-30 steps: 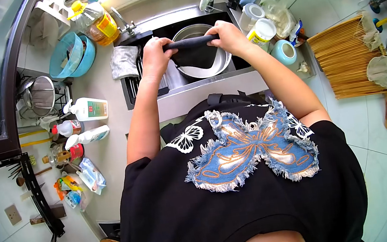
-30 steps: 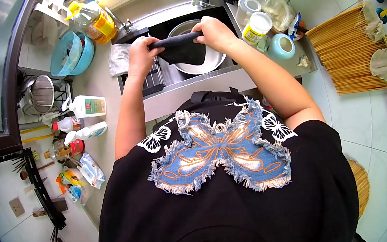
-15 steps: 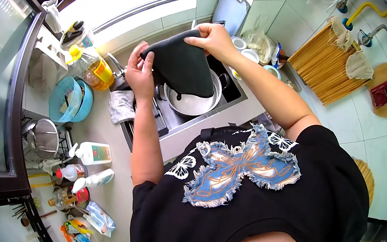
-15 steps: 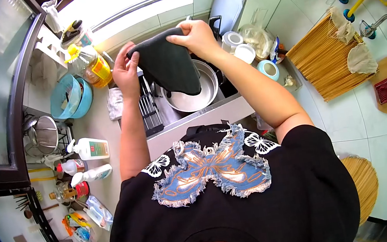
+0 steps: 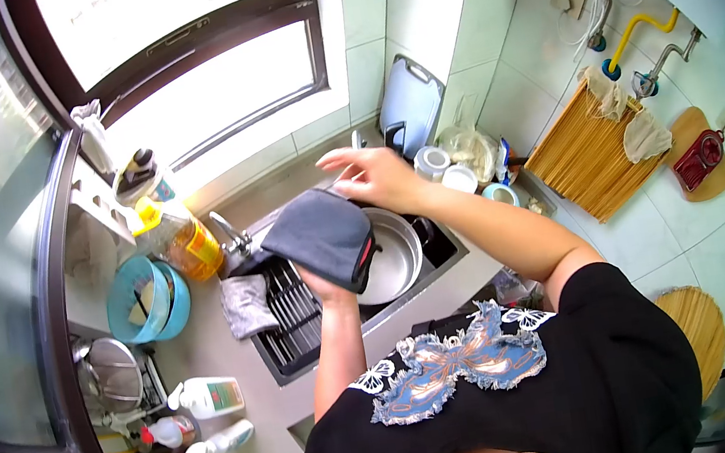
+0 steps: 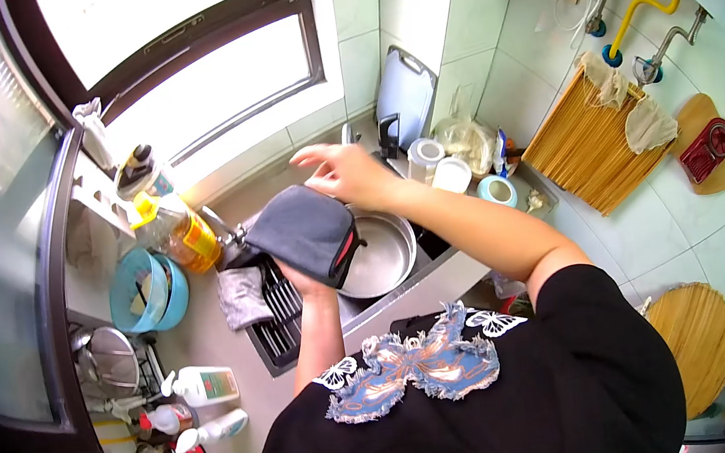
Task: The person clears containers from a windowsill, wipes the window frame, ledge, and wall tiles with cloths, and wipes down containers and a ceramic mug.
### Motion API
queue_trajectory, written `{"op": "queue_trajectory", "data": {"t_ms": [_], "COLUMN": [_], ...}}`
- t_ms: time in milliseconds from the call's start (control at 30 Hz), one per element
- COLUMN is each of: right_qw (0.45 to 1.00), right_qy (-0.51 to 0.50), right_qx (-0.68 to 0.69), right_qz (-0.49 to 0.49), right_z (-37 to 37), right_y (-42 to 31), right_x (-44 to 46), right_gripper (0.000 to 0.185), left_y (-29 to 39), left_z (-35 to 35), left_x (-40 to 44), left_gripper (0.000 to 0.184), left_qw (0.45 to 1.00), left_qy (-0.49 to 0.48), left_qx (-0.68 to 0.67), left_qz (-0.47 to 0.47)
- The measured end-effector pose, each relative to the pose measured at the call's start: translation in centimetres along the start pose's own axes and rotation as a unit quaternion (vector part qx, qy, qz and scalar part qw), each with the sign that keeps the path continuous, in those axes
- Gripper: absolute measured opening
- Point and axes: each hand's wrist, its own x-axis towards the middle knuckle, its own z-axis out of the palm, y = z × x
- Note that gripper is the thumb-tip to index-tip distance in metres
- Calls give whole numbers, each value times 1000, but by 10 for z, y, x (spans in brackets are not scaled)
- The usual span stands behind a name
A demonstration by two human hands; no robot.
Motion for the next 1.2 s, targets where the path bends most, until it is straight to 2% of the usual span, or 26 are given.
{"op": "queue_trajectory", "data": {"t_ms": [67,133,200,233,267,333,367,400,467,533,600,700,767,833,867,900,967,1000,1067,1100,1167,1200], "right_qw": [996,981,959,944,923,831,800,767,753,741,719,706,711,701,696,697,696,696,693,694,678,682], "right_qy": [74,178,273,297,322,371,390,407,429,449,524,539,542,544,548,551,547,548,547,549,557,558], "right_qx": [9,-65,-76,-144,-210,-396,-442,-485,-484,-481,-429,-426,-415,-422,-423,-417,-417,-412,-414,-411,-420,-416], "right_qz": [51,41,20,19,14,-117,-112,-105,-120,-133,-158,-170,-170,-183,-189,-190,-207,-213,-222,-219,-230,-225], "right_z": [-43,-94,-147,-176,-207,-276,-307,-333,-369,-390,-390,-389,-388,-389,-389,-389,-392,-393,-392,-391,-393,-396], "right_y": [33,67,104,107,108,133,131,122,109,116,129,137,138,140,141,143,143,142,145,147,149,151], "right_x": [4,11,30,39,51,81,98,115,151,181,210,214,212,214,214,214,215,218,215,214,216,218], "right_gripper": [48,54,59,65,71,87,90,94,94,95,92,91,89,88,85,85,84,84,83,83,81,81], "left_y": [-1,-2,-2,-2,-6,-12,-17,-23,-35,-53,-72,-100,-121,-143,-159,-180,-210,-214,-203,-190,-172,-163], "left_z": [-10,-10,-9,-14,-8,18,23,26,44,61,77,106,133,140,145,151,171,191,233,258,318,352], "left_x": [2,11,23,29,36,55,72,91,138,194,257,359,418,490,512,532,569,584,618,638,652,668], "left_gripper": [64,63,64,63,63,63,63,63,62,62,63,62,62,62,62,64,72,77,76,74,76,78], "left_qw": [999,999,999,999,998,998,998,993,975,978,966,935,905,823,819,722,480,437,401,382,396,332], "left_qy": [-18,-13,-7,-12,-18,-20,-28,-17,-45,-44,-55,-66,-106,-118,-118,-109,-80,-64,-151,-183,-191,-234], "left_qx": [42,37,39,46,58,50,51,109,208,190,228,314,381,500,507,612,771,771,719,716,764,768], "left_qz": [24,13,15,15,21,14,21,38,63,71,103,151,157,242,244,305,411,459,547,556,472,495]}}
